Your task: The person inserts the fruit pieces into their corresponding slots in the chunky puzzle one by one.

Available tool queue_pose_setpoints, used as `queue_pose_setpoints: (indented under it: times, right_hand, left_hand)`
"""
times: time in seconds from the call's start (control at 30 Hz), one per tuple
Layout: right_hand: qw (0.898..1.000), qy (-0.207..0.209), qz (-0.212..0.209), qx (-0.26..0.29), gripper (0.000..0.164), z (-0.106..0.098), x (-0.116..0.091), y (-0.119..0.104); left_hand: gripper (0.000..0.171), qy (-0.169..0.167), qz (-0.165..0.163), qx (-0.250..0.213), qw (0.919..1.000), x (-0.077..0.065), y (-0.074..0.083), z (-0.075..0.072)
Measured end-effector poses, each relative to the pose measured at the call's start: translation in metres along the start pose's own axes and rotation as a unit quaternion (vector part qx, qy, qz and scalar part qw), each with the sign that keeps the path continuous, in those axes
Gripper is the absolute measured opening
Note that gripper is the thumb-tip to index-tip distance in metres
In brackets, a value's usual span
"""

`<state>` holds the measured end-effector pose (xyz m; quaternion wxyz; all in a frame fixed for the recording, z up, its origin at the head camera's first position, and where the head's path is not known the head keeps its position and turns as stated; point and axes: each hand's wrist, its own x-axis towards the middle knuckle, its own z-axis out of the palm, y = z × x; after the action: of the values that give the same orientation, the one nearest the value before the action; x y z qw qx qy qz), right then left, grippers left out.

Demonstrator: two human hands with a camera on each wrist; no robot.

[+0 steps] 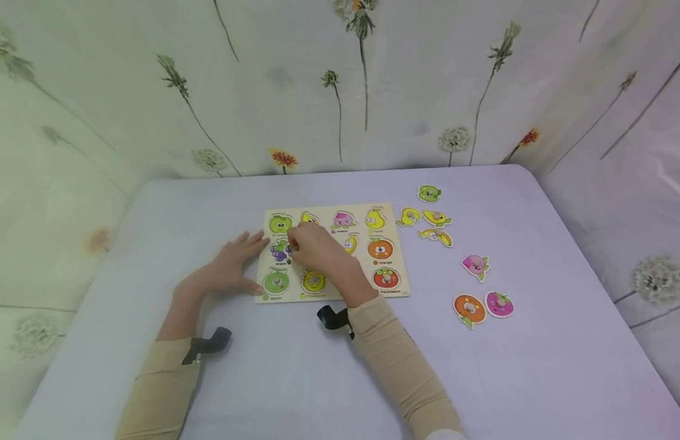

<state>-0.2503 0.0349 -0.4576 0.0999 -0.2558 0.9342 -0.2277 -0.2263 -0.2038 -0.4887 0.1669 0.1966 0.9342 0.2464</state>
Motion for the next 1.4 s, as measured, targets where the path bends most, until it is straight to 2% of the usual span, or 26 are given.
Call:
queue_pose_setpoints:
  times: [0.47,0.7,1.13,1.4]
  right_hand:
    - [1.0,0.003,0.007,-0.018,0.004,0.005,0.006,-0.005]
    - [1.0,-0.01,0.021,-0.014,0.007,0.007,0.009,-0.008]
    - [1.0,-0.017,0.023,-0.008,0.007,0.011,0.012,-0.013]
    - [1.0,-0.001,0.021,-0.014,0.006,0.018,0.017,-0.012]
  left_hand:
    - [0.114,-0.003,-0.001,0.006,1.0,0.001,-0.002,0.001]
    - [0.114,-0.007,-0.003,0.009,0.9999,0.002,-0.002,0.001]
    - [0.113,-0.002,0.004,0.004,1.0,0.001,-0.003,0.002]
    - [0.113,0.0,-0.002,-0.003,1.0,-0.001,0.0,0.0]
